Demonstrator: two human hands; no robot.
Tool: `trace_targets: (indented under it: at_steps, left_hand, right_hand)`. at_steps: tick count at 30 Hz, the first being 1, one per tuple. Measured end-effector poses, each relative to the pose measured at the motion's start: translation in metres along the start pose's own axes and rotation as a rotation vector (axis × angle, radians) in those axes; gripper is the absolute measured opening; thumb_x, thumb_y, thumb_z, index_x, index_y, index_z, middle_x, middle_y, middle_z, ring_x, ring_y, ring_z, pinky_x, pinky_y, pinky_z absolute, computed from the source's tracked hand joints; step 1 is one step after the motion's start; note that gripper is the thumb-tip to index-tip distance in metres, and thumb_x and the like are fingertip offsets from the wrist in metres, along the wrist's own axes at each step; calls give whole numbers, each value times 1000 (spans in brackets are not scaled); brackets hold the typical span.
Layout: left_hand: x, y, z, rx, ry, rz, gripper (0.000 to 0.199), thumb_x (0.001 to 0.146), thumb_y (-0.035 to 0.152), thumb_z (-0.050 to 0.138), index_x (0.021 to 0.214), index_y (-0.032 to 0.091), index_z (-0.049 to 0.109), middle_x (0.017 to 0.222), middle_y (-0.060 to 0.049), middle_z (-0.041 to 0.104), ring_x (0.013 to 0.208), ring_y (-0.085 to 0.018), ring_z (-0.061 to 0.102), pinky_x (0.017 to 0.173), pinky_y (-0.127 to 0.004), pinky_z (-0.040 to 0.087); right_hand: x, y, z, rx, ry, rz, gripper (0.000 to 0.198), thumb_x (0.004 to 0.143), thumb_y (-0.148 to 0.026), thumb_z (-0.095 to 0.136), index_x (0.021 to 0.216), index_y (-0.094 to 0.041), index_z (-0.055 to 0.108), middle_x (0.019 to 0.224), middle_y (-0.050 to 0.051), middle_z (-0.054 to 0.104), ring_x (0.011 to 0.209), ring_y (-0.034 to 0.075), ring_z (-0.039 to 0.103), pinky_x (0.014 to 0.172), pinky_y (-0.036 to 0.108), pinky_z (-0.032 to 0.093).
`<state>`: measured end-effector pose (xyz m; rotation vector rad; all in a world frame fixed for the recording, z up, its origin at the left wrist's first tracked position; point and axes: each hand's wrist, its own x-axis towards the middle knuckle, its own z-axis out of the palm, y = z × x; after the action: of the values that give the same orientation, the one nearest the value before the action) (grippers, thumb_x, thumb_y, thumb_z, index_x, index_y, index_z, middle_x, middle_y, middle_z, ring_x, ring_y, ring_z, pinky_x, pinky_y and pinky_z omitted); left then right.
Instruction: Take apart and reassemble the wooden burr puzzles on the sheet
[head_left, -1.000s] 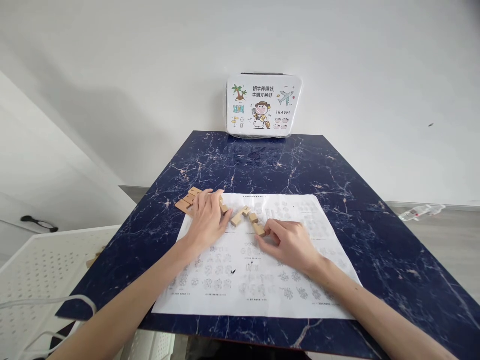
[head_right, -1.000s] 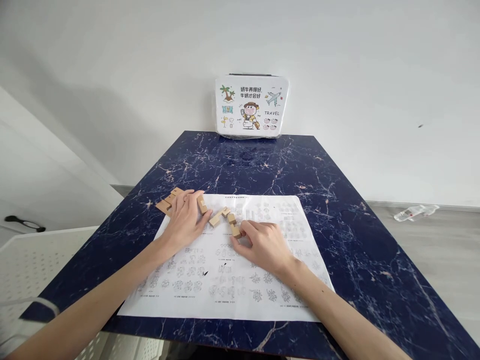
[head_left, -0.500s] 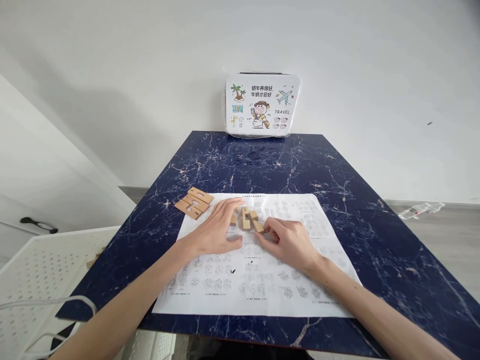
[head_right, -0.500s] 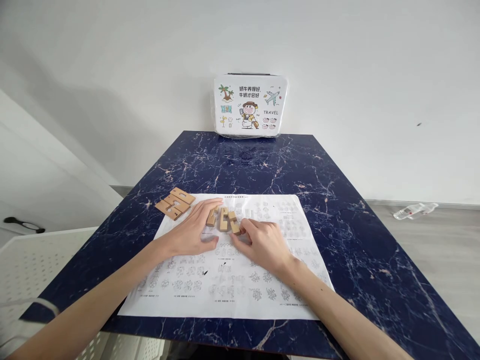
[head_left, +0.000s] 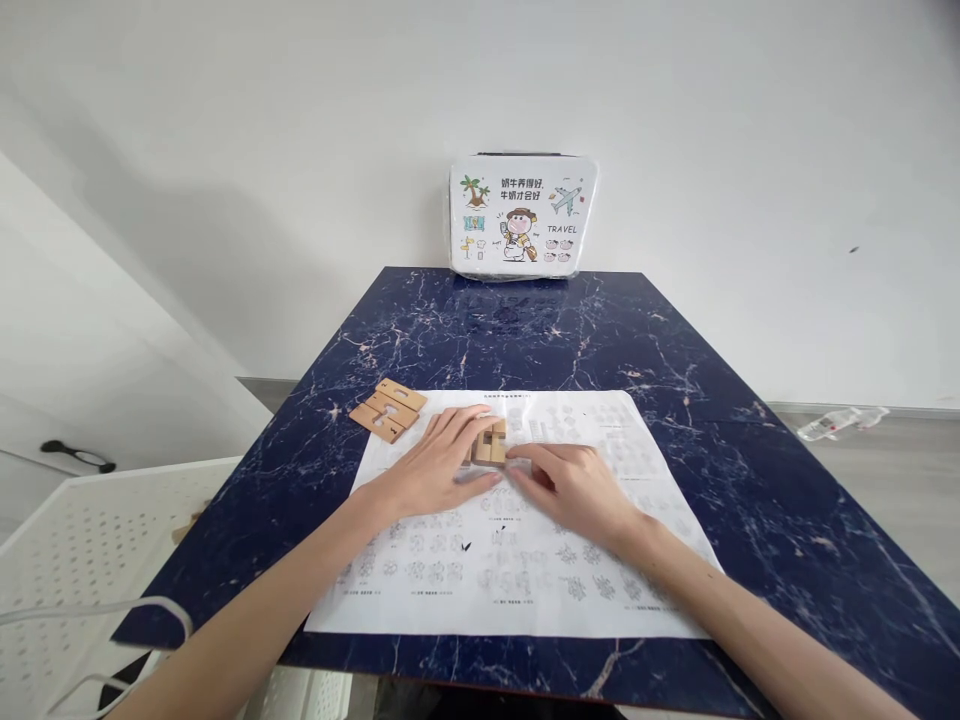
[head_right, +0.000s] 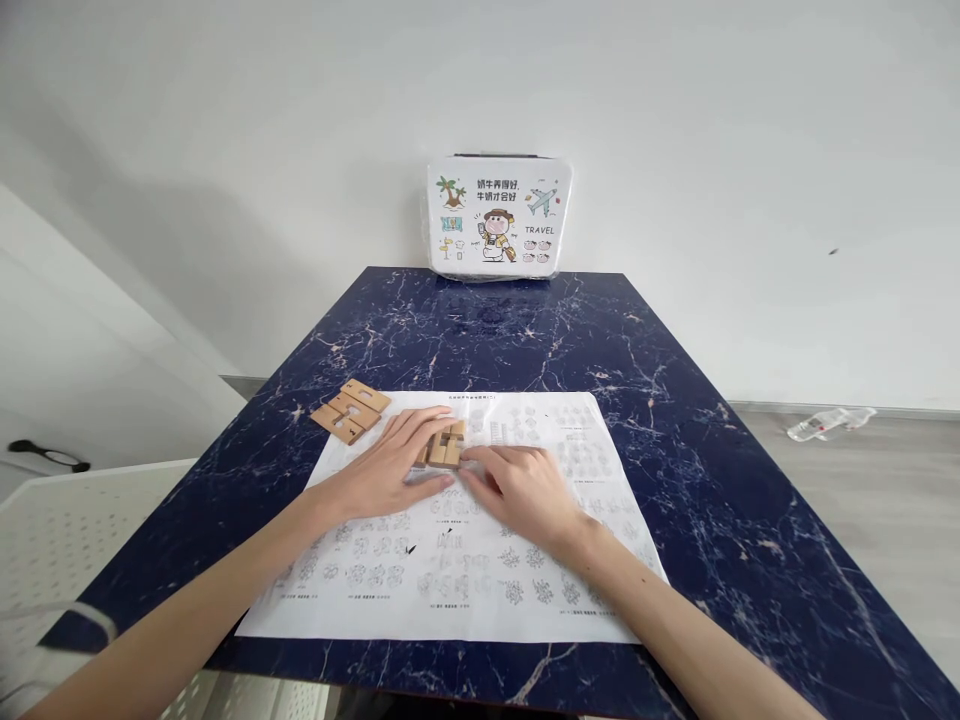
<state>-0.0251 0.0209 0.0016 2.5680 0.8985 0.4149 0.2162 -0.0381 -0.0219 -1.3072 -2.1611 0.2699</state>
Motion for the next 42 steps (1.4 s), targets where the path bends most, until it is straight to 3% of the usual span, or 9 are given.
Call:
trace_targets:
  at_steps: [4, 9, 17, 25, 37, 42]
  left_hand:
    - [1, 2, -2, 2, -20, 2, 52, 108, 55, 47, 158, 40, 38, 157, -6, 48, 143, -34, 42, 117, -57, 43]
    - [3, 1, -2, 39, 0, -54, 48, 111, 50, 39, 158, 38, 38, 153, -5, 52, 138, -31, 46, 117, -55, 42]
    - [4, -12, 4, 217, 187, -115, 47, 110, 39, 41, 156, 31, 41, 150, -10, 51, 138, -34, 43, 116, -59, 40]
    - [5, -18, 5, 371, 352, -151, 44, 102, 17, 42, 144, 25, 54, 146, -14, 54, 140, -38, 42, 115, -64, 38]
    - [4, -19, 4, 331, 269, -65, 44, 106, 21, 44, 150, 27, 50, 157, -6, 55, 148, -31, 42, 121, -57, 34]
    - [9, -21, 2, 292, 273, -59, 44, 105, 23, 48, 148, 28, 54, 146, -8, 62, 139, -32, 48, 118, -57, 38]
  right_hand:
    - [1, -3, -3, 16, -42, -50, 32, 105, -31, 50, 122, -21, 75, 74, 1, 73, 60, 15, 62, 63, 31, 44]
    - [1, -2, -2, 36, -53, -12, 30, 103, -31, 49, 114, -19, 76, 71, 1, 72, 60, 15, 61, 63, 31, 44]
    - [0, 0, -1, 42, -54, -1, 28, 103, -29, 49, 111, -20, 74, 71, 0, 72, 60, 14, 62, 63, 31, 44]
    - [0, 0, -1, 51, -60, 7, 26, 102, -28, 50, 108, -20, 74, 70, 0, 71, 59, 14, 60, 63, 31, 43]
    - [0, -1, -2, 63, -60, 0, 26, 102, -26, 49, 107, -21, 73, 70, 0, 71, 59, 14, 60, 61, 31, 43]
    - [1, 0, -1, 64, -62, 4, 25, 102, -27, 49, 106, -21, 73, 69, -1, 70, 58, 14, 59, 61, 31, 43]
